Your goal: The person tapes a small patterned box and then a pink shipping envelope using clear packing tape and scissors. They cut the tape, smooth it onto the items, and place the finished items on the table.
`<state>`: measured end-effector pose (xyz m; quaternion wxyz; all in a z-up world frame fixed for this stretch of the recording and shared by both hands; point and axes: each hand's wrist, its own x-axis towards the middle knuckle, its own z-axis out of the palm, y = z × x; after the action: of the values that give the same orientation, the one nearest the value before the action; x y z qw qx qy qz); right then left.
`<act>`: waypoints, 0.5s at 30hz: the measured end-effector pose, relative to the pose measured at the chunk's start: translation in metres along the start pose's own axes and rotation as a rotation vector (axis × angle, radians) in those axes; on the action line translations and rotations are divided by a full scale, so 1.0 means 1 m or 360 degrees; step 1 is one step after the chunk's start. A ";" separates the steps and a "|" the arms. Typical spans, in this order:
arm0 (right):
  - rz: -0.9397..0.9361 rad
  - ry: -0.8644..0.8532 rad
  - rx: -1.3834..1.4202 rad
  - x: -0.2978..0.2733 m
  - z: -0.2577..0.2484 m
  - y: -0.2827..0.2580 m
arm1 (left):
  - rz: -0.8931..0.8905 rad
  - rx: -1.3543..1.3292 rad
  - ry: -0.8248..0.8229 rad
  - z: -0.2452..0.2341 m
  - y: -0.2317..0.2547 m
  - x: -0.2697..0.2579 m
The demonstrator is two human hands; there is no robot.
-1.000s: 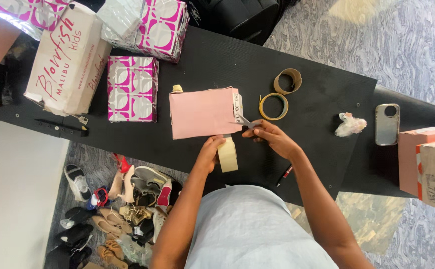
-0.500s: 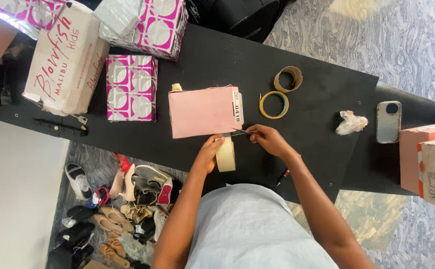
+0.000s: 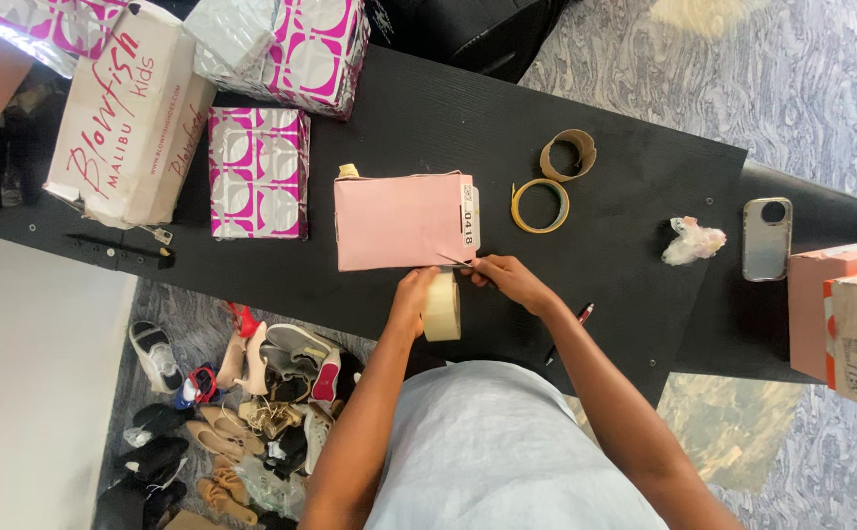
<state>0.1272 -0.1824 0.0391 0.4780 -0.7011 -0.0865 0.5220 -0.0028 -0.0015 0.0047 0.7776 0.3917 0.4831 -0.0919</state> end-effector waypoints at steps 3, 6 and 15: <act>-0.0008 -0.0095 0.0186 0.004 0.003 0.004 | -0.0037 -0.0034 -0.0016 -0.003 -0.001 0.004; -0.0013 -0.0156 0.0329 0.008 0.003 0.008 | -0.0078 0.0037 0.0004 -0.005 0.002 0.004; 0.0192 -0.0382 0.0368 0.015 -0.016 -0.002 | -0.0145 0.0289 -0.0105 -0.013 0.024 -0.008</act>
<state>0.1470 -0.1815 0.0307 0.5095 -0.5781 -0.0402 0.6361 -0.0032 0.0219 0.0211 0.7494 0.4349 0.4644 -0.1833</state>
